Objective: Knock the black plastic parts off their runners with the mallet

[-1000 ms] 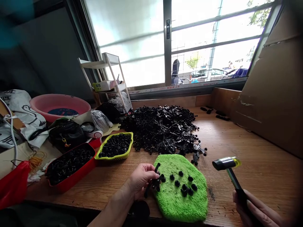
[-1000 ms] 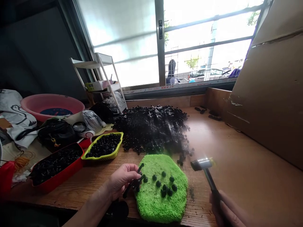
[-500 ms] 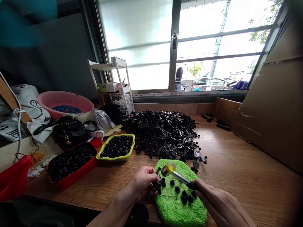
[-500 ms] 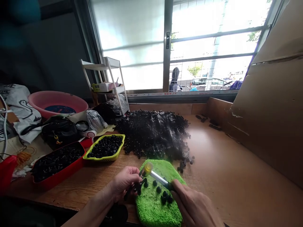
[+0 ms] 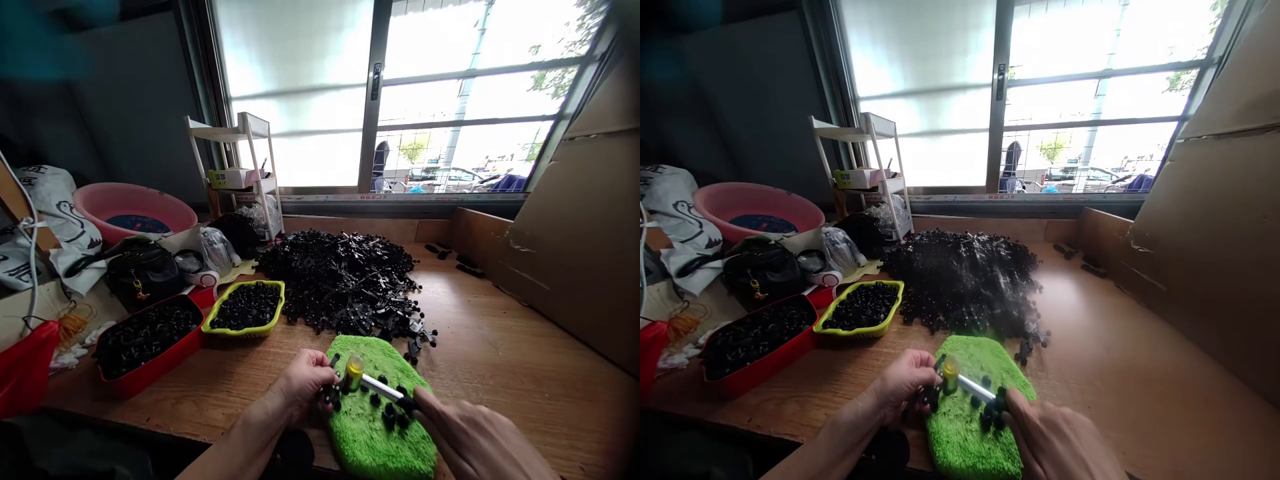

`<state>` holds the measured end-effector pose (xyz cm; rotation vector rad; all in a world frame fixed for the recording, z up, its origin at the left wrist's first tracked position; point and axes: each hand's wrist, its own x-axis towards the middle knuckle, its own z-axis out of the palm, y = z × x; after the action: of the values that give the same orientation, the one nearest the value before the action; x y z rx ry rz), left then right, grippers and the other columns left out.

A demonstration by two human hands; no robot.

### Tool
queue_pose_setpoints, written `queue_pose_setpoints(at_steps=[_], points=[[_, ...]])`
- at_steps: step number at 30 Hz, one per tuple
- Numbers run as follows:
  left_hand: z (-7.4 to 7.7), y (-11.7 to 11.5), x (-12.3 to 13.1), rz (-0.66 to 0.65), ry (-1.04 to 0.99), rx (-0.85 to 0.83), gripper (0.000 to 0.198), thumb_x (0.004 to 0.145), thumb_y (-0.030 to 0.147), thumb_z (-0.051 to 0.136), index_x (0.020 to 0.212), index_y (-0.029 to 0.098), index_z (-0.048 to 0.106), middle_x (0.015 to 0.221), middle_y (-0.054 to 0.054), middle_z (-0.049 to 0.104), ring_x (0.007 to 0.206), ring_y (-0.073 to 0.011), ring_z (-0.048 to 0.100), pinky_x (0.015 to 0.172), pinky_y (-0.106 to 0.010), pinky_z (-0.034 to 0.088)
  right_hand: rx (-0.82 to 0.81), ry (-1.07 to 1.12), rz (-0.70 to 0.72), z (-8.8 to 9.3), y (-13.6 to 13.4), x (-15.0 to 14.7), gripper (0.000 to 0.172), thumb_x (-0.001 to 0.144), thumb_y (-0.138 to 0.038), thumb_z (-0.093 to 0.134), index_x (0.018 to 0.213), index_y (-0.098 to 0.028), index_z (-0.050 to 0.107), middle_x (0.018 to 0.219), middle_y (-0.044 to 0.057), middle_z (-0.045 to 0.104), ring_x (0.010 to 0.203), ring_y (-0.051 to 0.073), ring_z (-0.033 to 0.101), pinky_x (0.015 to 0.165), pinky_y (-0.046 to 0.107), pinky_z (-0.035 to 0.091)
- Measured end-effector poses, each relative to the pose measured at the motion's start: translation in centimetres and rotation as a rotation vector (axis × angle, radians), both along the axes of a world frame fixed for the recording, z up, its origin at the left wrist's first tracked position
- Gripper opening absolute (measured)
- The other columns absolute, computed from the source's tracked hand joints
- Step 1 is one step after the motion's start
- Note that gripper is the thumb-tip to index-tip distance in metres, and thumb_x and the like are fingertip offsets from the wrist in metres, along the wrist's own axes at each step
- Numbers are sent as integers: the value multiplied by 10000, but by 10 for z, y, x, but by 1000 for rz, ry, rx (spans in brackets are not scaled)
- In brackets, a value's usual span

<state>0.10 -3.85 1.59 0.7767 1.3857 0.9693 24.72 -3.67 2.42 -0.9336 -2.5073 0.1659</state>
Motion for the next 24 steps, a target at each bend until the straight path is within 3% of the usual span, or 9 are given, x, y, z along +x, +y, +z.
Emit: queue_pose_setpoints(at_steps=[4, 7, 10, 13, 16, 20, 24], points=[[-1, -3, 0, 13, -18, 34, 157, 596, 94, 565, 600, 163, 425, 442, 47, 483, 327, -60, 404, 301, -171, 364, -50, 228, -98, 15, -1, 3, 330, 976, -393, 279, 1088, -230, 543, 807, 52, 623, 911, 273, 584, 598, 266, 491], [-2, -3, -1, 6, -77, 32, 156, 584, 117, 583, 623, 160, 438, 461, 43, 496, 348, -59, 411, 333, -182, 389, -73, 289, -147, 4, 5, 15, 369, 965, -442, 311, 1141, -220, 548, 900, 56, 636, 1011, 264, 540, 700, 256, 494], [1, 5, 1, -10, -106, 98, 159, 601, 161, 607, 663, 148, 461, 521, 17, 547, 384, -67, 465, 369, -179, 398, -140, 331, -173, -19, 13, 31, 393, 948, -481, 350, 1131, -216, 576, 1049, 40, 616, 996, 228, 554, 747, 212, 476], [8, 17, 8, -55, -56, 168, 178, 628, 204, 633, 698, 136, 485, 568, -7, 584, 415, -88, 525, 384, -177, 393, -280, 371, -165, -32, 13, 44, 360, 940, -484, 369, 1065, -235, 598, 916, 14, 634, 938, 209, 574, 702, 173, 464], [14, 27, 17, -92, -32, 144, 169, 634, 194, 645, 693, 128, 501, 583, -5, 587, 437, -86, 532, 450, -218, 463, -342, 443, -211, -33, 6, 50, 412, 915, -529, 390, 1071, -221, 616, 873, 21, 641, 823, 216, 601, 640, 182, 471], [15, 31, 24, -93, -20, 117, 128, 655, 159, 625, 667, 127, 502, 568, 8, 570, 426, -71, 512, 461, -221, 475, -263, 446, -327, -30, -2, 54, 577, 843, -661, 397, 1043, -189, 662, 1046, 70, 620, 931, 288, 577, 704, 245, 499], [12, 32, 26, -91, 3, 102, 104, 683, 154, 608, 678, 126, 508, 563, -2, 581, 423, -81, 536, 419, -188, 436, -271, 452, -286, -29, -4, 51, 506, 870, -622, 381, 960, -221, 674, 942, 44, 653, 837, 259, 613, 616, 225, 505]])
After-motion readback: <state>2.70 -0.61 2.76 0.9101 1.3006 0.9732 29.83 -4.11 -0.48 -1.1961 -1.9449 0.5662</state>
